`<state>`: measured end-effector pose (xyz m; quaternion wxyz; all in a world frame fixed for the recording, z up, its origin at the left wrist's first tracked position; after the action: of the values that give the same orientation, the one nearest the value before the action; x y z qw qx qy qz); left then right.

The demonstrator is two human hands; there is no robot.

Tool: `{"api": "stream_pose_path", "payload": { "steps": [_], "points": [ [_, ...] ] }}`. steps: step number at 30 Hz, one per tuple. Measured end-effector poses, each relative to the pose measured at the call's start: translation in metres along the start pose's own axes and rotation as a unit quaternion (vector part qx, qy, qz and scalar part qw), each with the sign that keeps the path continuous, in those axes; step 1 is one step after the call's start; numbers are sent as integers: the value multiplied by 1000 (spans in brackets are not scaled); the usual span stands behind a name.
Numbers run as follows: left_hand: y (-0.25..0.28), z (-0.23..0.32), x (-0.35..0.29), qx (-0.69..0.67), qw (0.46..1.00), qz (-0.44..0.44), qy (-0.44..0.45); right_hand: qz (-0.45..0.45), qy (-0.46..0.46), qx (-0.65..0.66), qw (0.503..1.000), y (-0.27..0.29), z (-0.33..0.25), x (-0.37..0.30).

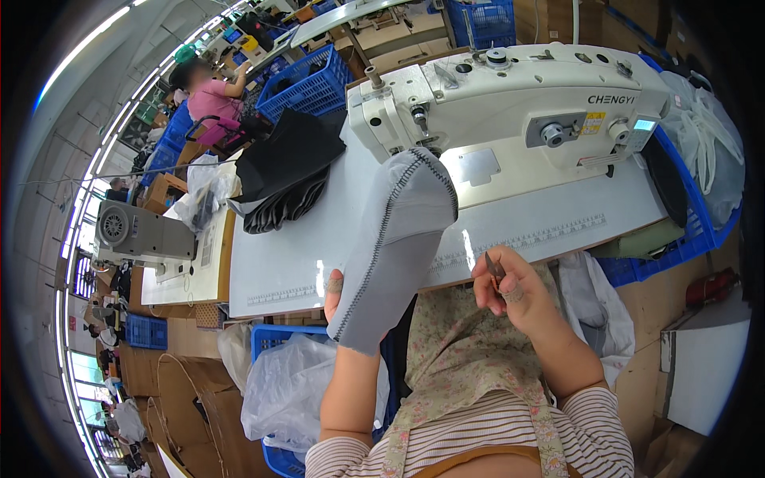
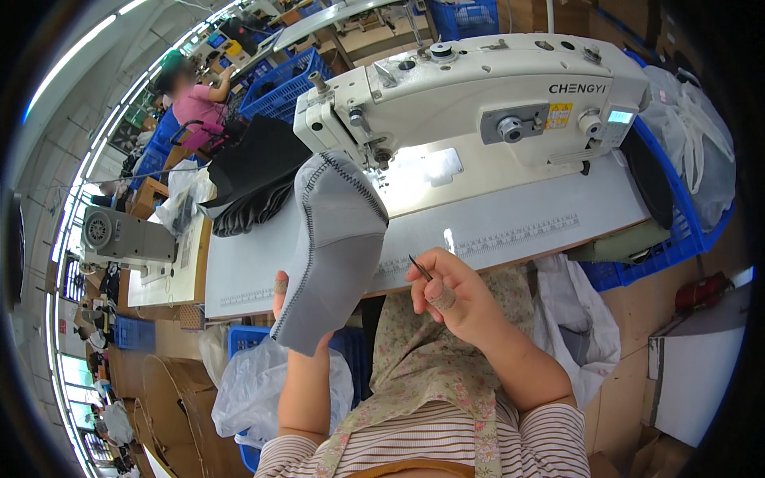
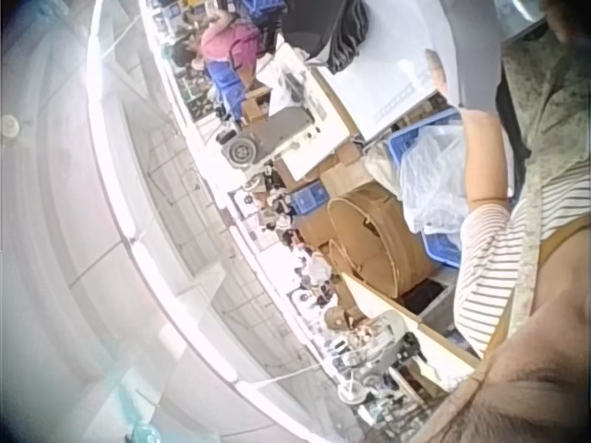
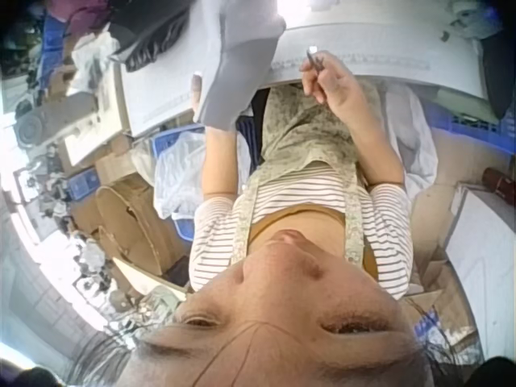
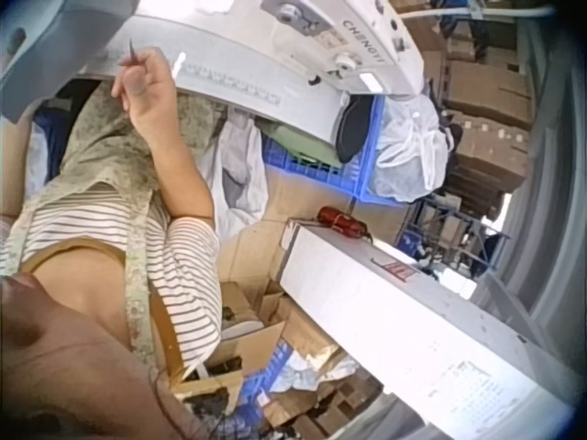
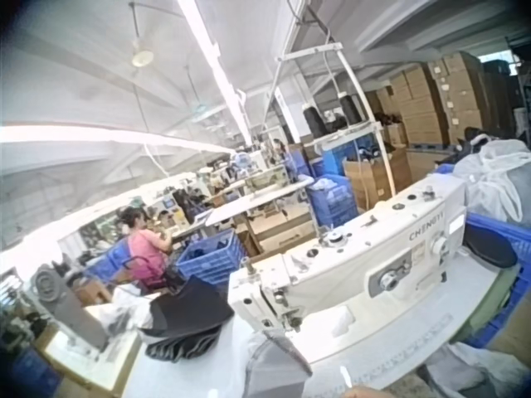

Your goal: The person trims loose threads from sewn fabric shoe parts using thread clippers, tosses the finished parts into a box, and stitches fabric shoe upper pieces together on a sewing machine.

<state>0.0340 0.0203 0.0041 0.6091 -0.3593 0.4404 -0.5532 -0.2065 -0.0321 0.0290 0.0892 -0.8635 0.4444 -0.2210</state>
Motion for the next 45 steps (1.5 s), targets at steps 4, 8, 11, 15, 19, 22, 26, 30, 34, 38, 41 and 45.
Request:
{"api": "stream_pose_path", "payload": {
  "steps": [4, 8, 11, 15, 19, 22, 26, 30, 34, 38, 41, 45],
  "points": [
    [12, 6, -2, 0, 1000, 23, -6, -3, -4, -3, 1000, -2, -1, 1],
    [11, 9, 0, -27, 1000, 0, 8, 2, -13, -13, 1000, -2, -2, 0],
    [11, 8, 5, -56, 987, 151, 26, 2, -10, -15, 1000, -5, -4, 3],
    [48, 13, 9, -67, 998, 1, 0, -11, -15, -15, 1000, -10, -4, 7],
    [40, 10, 3, -53, 998, -36, 1, -16, -31, -1, 999, -6, 0, 6],
    [25, 8, -2, -30, 999, -37, 6, -4, -34, 23, 999, -7, 1, 5],
    [5, 7, -3, -2, 999, -36, 7, -10, -47, 50, 998, -9, 2, 7],
    [-16, 10, 4, 19, 999, -32, -5, -22, -20, -11, 999, -8, 12, 7],
    [-22, 13, 2, 8, 998, 1, -64, 2, -29, -33, 999, -14, 3, 6],
    [-46, 10, 3, 55, 992, -24, -111, -39, -9, -172, 984, -22, -14, 5],
    [-47, 11, 4, 92, 986, -9, -141, -92, 79, -256, 959, -28, -26, 6],
    [-57, 9, 4, 124, 977, 15, -172, -100, 215, -348, 907, -37, -32, 10]
  ]
}}
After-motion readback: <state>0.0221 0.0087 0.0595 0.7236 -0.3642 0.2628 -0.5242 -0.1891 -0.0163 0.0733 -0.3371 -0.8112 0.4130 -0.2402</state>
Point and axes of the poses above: each hand's wrist, its own x-axis towards the middle knuckle, its own y-axis out of the back of the hand, z = x × y, the point moved 1 cm from there along x, towards the middle knuckle, and after that the axes turned 8 degrees about y, right-handed, at the moved point
